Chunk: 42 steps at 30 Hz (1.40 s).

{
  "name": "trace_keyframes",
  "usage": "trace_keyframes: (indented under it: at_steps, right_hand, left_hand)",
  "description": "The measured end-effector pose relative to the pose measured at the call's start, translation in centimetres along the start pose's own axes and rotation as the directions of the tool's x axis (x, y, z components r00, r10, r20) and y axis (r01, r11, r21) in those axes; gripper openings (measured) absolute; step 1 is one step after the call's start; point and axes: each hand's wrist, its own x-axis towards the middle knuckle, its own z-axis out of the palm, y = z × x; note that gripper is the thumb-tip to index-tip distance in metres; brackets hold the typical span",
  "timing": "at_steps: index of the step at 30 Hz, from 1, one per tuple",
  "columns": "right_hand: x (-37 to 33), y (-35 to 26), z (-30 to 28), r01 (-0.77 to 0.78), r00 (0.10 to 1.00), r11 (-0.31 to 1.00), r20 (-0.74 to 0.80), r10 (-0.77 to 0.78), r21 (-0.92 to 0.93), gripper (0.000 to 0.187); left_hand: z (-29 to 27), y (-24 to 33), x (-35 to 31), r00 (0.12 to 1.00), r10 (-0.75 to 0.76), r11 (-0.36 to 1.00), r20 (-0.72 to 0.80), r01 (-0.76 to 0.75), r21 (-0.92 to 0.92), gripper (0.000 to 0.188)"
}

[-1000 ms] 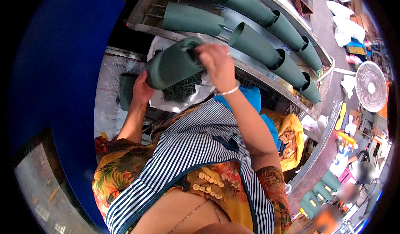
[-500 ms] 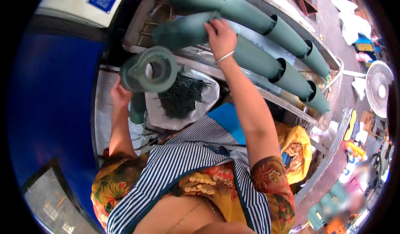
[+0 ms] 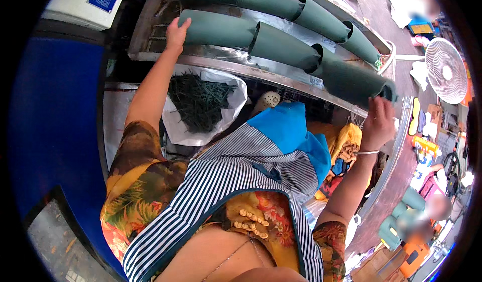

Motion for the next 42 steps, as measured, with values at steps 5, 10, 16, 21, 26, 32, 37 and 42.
trace_keyframes:
  at_steps: [5,10,16,21,26,32,37,42]
  right_hand:
    - [-6.6,3.1,1.7,-0.064,0.997,0.998,0.048,0.065,-0.014,0.016]
    - [-6.7,5.1,1.1,-0.067,0.996,0.994,0.050,0.071,-0.084,0.016]
    - [-7.8,6.3,1.4,-0.092,0.995,0.995,0.034,0.093,-0.030,0.010]
    - [-7.5,7.1,-1.4,-0.078,0.997,0.996,0.022,0.079,-0.033,0.016]
    - [-10.6,8.0,0.8,-0.176,0.982,0.977,0.054,0.183,-0.117,0.010]
    - [-8.6,-0.1,-0.4,-0.093,0.991,0.988,0.084,0.104,-0.121,0.011]
    - [-9.2,-6.8,1.4,0.098,0.991,0.992,-0.082,-0.104,-0.077,0.011]
    - [-14.6,0.7,0.2,-0.026,0.981,0.926,-0.170,0.097,0.377,0.015]
  left_hand:
    - [2.7,-2.1,0.4,0.999,0.044,0.985,0.015,-0.046,0.166,0.064]
    - [1.4,-3.2,1.9,0.995,0.092,0.975,0.033,-0.097,0.202,0.060]
    - [2.6,-3.5,1.8,0.992,0.000,0.976,0.126,-0.028,0.217,0.068]
    - [1.0,-3.3,2.9,0.990,0.025,0.963,0.137,-0.061,0.264,0.070]
    - [4.5,2.9,-0.3,0.848,0.459,0.738,-0.266,-0.196,0.646,0.058]
    - [18.0,23.7,-19.0,0.416,0.737,0.576,0.533,-0.799,-0.173,0.041]
    - [29.2,28.9,-27.4,0.473,0.380,0.618,0.795,-0.769,0.162,0.056]
    - [26.7,23.9,-26.0,0.557,0.406,0.842,0.724,-0.536,-0.060,0.042]
